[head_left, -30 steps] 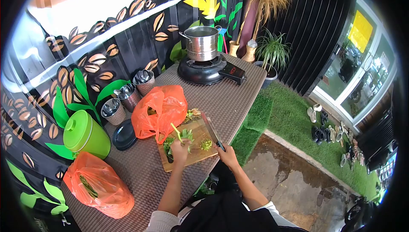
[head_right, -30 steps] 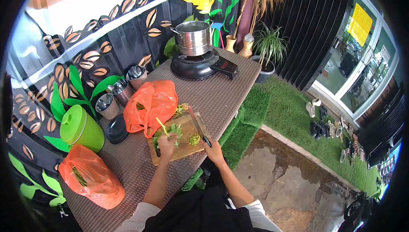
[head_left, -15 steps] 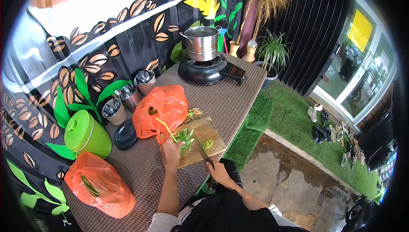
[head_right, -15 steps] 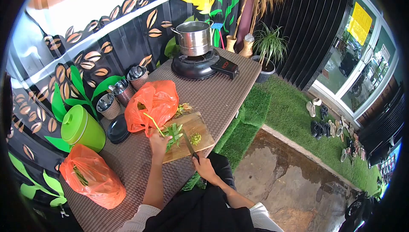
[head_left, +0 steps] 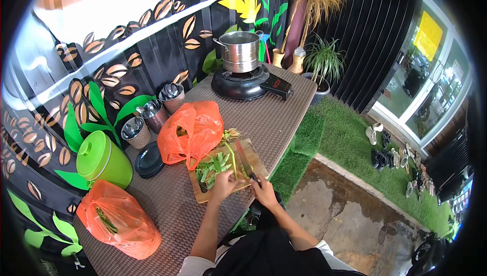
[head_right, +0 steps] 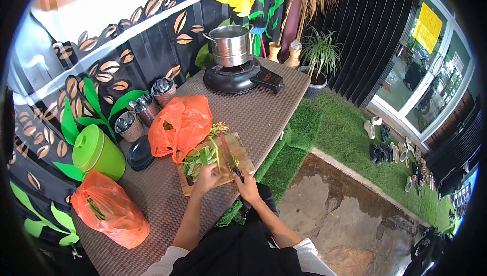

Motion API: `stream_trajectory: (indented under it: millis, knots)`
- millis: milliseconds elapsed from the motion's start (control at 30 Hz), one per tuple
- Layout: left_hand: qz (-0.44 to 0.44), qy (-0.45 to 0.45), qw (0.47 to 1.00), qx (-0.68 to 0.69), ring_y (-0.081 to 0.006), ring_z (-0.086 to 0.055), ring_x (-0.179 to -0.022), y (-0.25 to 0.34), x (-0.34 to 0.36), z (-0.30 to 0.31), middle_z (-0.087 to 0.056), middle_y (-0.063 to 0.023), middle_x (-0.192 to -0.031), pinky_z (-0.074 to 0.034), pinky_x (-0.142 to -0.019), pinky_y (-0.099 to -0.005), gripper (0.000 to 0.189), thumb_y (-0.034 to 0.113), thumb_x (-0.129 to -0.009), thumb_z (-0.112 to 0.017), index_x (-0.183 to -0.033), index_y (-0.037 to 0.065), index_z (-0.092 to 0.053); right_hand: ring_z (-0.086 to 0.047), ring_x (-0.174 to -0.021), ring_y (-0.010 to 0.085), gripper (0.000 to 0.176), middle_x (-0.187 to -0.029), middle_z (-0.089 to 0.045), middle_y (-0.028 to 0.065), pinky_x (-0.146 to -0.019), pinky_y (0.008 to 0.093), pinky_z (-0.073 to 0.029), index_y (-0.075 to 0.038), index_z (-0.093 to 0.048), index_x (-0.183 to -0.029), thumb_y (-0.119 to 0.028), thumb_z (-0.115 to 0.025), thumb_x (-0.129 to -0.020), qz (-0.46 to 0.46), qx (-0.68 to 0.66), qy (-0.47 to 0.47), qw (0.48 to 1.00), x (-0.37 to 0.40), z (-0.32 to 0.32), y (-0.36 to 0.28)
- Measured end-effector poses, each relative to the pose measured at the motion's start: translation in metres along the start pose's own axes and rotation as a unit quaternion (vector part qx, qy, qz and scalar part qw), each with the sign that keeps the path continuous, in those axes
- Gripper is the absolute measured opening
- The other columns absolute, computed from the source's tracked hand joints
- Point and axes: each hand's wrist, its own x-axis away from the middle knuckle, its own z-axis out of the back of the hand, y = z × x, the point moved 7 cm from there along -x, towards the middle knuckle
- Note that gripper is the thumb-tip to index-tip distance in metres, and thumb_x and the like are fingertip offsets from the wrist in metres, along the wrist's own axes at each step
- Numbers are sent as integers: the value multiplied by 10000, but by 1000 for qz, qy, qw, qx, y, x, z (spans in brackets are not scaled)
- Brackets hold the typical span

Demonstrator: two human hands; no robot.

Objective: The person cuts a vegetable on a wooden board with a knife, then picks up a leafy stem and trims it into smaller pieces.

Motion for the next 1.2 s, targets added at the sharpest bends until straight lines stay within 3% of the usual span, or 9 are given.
stream_trajectory:
  millis: [67,133,267,600,667,800,867,1100,1200]
  knots:
    - [-16,-115,987,-114,-124,-647,-663,10,5,-15,-681,-79,-754,-514,-611,-263,264,120,-717,-788,-916,3,-658,-562,-470,161,261,-551,-560,78,-448,301,-434,16,-556,-930,-238,-601,-892,6,-48,12,999,-4,3,-17]
    - [-38,-118,981,-151,-132,-637,-648,16,6,-20,-677,-83,-743,-504,-608,-276,260,145,-701,-799,-873,5,-664,-410,-387,48,216,-501,-448,-35,-368,222,-313,-7,-564,-925,-211,-627,-896,14,-146,26,989,-8,3,-37]
    - [-55,-107,970,-213,-232,-570,-558,24,8,-25,-595,-116,-616,-441,-551,-356,322,249,-622,-822,-746,13,-640,-395,-385,49,206,-510,-459,-24,-353,228,-293,-3,-568,-891,-190,-651,-878,-7,-210,38,977,-34,-5,-10]
    - [-15,-142,967,-210,-172,-548,-545,28,14,-21,-566,-87,-582,-438,-548,-331,338,244,-651,-818,-736,-11,-613,-412,-376,55,165,-504,-472,-21,-349,227,-300,15,-598,-839,-139,-650,-860,-28,-272,7,962,-29,-12,-22]
    - [16,-108,993,-39,-129,-609,-664,20,14,-17,-642,-69,-707,-488,-622,-295,313,220,-721,-791,-869,-14,-645,-402,-372,54,149,-504,-468,-22,-350,225,-301,5,-595,-834,-132,-649,-858,-34,-249,13,968,-31,-11,-18]
    - [17,-31,999,-30,-102,-637,-805,32,-1,2,-682,-79,-926,-509,-706,-243,318,134,-799,-736,-1043,-40,-628,-403,-372,51,141,-504,-464,-24,-352,220,-298,-8,-594,-836,-135,-653,-852,-14,-241,0,970,-27,-8,-27]
    - [-51,63,996,35,-124,-637,-890,52,-6,7,-661,-125,-1045,-516,-744,-249,248,52,-849,-665,-1073,-46,-625,-399,-391,56,126,-516,-462,-19,-376,218,-317,1,-587,-838,-118,-626,-860,-6,-232,-18,972,-21,-11,-34]
    - [-79,112,969,207,-163,-649,-859,57,-2,-6,-662,-144,-993,-535,-750,-255,191,-42,-835,-637,-1017,-96,-617,-407,-390,61,200,-500,-452,-17,-378,225,-307,-24,-588,-836,-213,-612,-899,-19,-216,-41,975,-4,-13,-45]
    - [-80,123,969,199,-162,-656,-807,63,3,-5,-668,-146,-948,-538,-739,-259,202,-51,-826,-644,-1020,-101,-621,-385,-386,72,276,-507,-448,-7,-377,237,-301,-17,-545,-1014,-281,-473,-975,2,-187,-8,982,3,0,-60]
